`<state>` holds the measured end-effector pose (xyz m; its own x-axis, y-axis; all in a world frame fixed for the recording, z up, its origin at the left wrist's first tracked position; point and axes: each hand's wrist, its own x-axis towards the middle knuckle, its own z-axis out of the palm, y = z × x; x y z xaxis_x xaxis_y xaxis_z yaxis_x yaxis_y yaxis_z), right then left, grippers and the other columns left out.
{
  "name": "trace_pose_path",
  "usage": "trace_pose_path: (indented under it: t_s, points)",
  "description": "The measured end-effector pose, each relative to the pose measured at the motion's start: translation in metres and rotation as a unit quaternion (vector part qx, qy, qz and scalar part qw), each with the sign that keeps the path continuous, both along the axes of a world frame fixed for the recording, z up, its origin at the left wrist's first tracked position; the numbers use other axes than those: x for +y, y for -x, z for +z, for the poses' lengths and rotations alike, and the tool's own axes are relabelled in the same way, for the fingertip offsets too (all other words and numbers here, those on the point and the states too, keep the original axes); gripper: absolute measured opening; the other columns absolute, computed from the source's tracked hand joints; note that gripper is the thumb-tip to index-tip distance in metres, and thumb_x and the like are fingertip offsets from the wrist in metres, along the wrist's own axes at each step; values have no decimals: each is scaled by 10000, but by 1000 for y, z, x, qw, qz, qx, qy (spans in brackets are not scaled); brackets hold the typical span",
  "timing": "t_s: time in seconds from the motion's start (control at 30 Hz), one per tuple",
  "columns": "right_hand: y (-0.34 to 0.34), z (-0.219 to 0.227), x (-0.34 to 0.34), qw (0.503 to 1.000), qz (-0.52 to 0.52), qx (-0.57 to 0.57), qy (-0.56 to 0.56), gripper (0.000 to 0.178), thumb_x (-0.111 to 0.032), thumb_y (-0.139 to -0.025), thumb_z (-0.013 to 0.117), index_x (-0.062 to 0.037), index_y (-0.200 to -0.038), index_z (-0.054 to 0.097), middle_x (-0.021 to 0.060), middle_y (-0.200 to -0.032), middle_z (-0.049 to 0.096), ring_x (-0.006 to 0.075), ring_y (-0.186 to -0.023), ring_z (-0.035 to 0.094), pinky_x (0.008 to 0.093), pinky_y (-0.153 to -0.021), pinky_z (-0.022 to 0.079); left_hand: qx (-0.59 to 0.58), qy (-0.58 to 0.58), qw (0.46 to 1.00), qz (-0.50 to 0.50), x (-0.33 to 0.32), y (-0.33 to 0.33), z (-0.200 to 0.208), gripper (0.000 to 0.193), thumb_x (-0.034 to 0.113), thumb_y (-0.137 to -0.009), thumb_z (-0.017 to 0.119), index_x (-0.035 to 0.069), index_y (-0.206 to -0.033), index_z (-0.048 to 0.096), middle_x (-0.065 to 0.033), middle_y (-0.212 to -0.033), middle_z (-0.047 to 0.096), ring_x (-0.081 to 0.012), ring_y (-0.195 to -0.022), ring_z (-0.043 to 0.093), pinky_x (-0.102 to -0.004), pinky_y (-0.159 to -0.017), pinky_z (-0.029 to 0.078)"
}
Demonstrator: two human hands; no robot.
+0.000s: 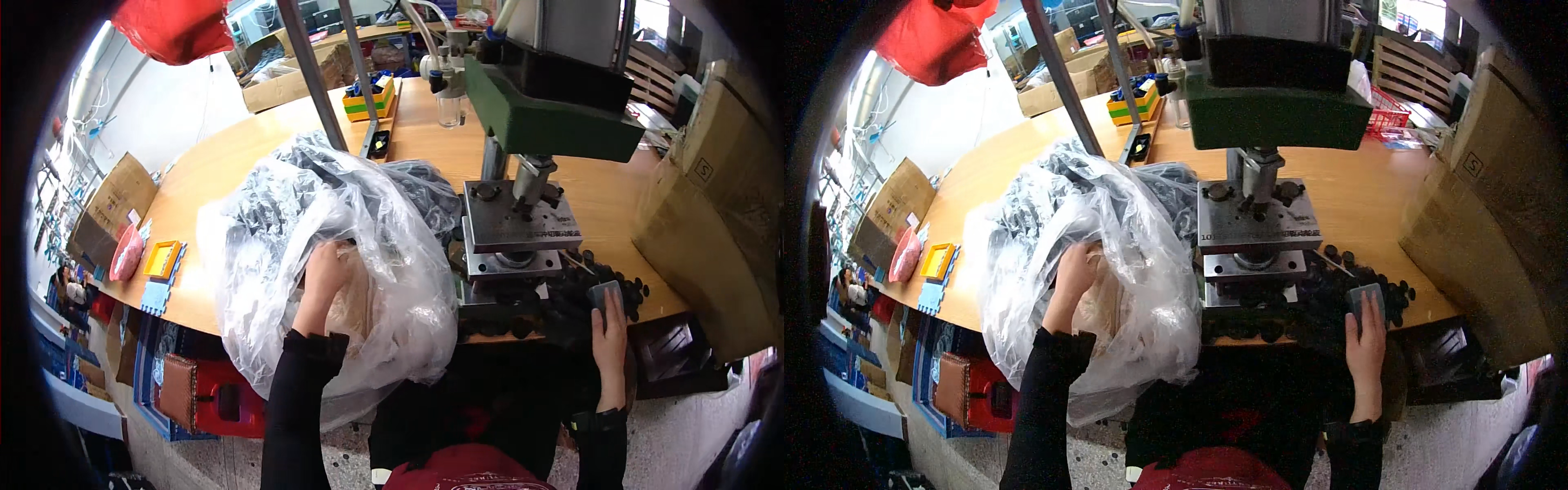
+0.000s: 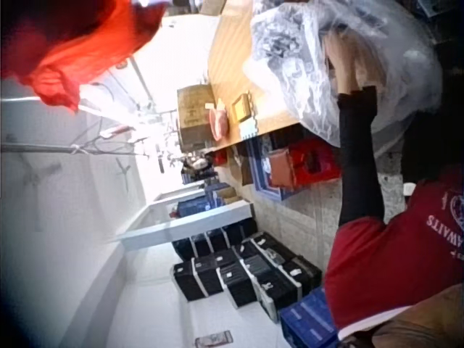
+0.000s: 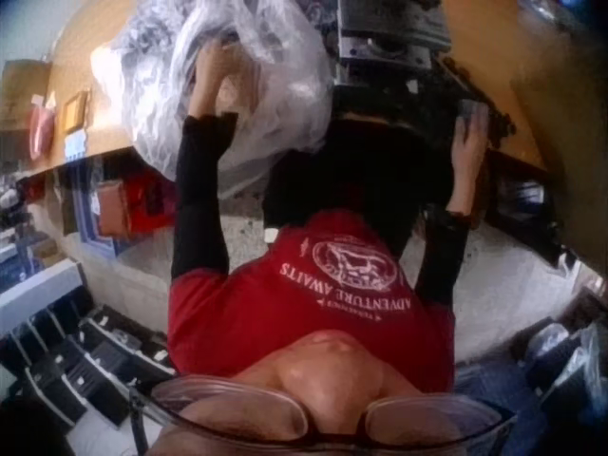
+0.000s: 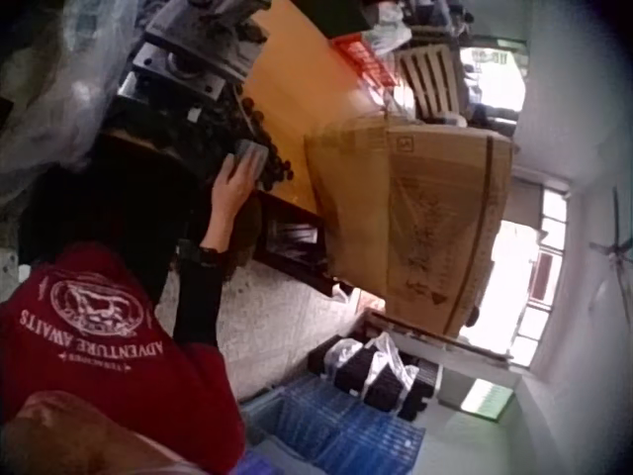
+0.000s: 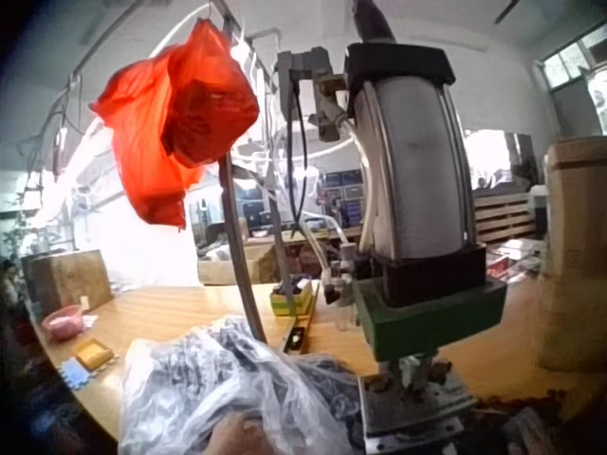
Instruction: The person repeatedly picks up small black circular objects from a plastic bag and places them under a manual press machine. They operate the press lever to stamp or shape each object and then remove it, placing it into a pile on the table. The process is repeated continuously throughout the video.
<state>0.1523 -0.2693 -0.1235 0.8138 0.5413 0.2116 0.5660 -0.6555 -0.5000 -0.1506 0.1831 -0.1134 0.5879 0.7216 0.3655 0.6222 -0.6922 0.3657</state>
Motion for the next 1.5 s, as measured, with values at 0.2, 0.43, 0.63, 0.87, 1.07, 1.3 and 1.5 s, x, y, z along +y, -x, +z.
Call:
trace_pose_path:
  t_s: [0.2, 0.43, 0.63, 0.87, 1.07, 1.3, 1.5]
  points:
    - [28, 15, -8, 999, -2, -3, -49, 451, -298, -1005, 480, -60, -1388, 478, 158, -1469, 409, 328, -1345, 401, 436, -1091, 338, -20, -128, 991, -35, 35, -27, -43, 307, 155, -792, 610, -37, -1032, 600, -284, -944, 616, -459, -885, 595, -506, -804, 482]
    - [49, 59, 27, 984, 65, -10, -167, 339, -193, -934, 618, -45, -1238, 584, 145, -1275, 584, 309, -1200, 543, 411, -1005, 428, -23, 9, 1000, 2, 33, -45, -36, 237, 202, -809, 622, 27, -959, 673, -234, -933, 663, -427, -898, 617, -481, -778, 496]
    - [64, 98, 117, 937, 180, -14, -299, 446, -245, -874, 709, -11, -1223, 559, 169, -1190, 604, 285, -1102, 598, 375, -920, 475, -20, -70, 997, -13, 23, -23, -21, 208, 148, -755, 673, 33, -928, 669, -197, -865, 665, -401, -848, 620, -475, -753, 487]
    - [61, 111, 159, 940, 142, 85, -298, 386, -272, -802, 775, -27, -1023, 575, 97, -890, 613, 225, -812, 612, 374, -707, 475, -16, 177, 984, 21, -47, 25, 44, 465, 164, -790, 748, 27, -1188, 551, -117, -925, 661, -209, -825, 643, -326, -777, 494]
    - [51, 98, 154, 947, 178, -106, -244, 406, -199, -755, 793, -26, -1059, 586, 93, -901, 629, 233, -886, 609, 350, -754, 472, -200, 417, 876, -141, -109, 29, 104, 624, 3, -758, 762, -23, -1315, 482, -83, -1106, 611, -175, -1027, 609, -297, -897, 485]
    - [66, 61, 40, 979, 60, 29, -194, 568, -168, -778, 782, -9, -1255, 518, 163, -1162, 545, 281, -1077, 585, 386, -902, 482, -251, 356, 857, -277, -179, -57, 118, 670, -21, -721, 792, -12, -1319, 491, -88, -1151, 584, -160, -1070, 589, -293, -942, 470]
    - [28, -44, -116, 982, -151, 115, -8, 722, -275, -808, 765, -64, -1404, 416, 196, -1381, 428, 355, -1269, 433, 462, -1042, 384, -256, 340, 858, -288, -187, -117, 102, 561, 26, -747, 795, -42, -1245, 546, -106, -1137, 631, -174, -1027, 617, -304, -903, 482]
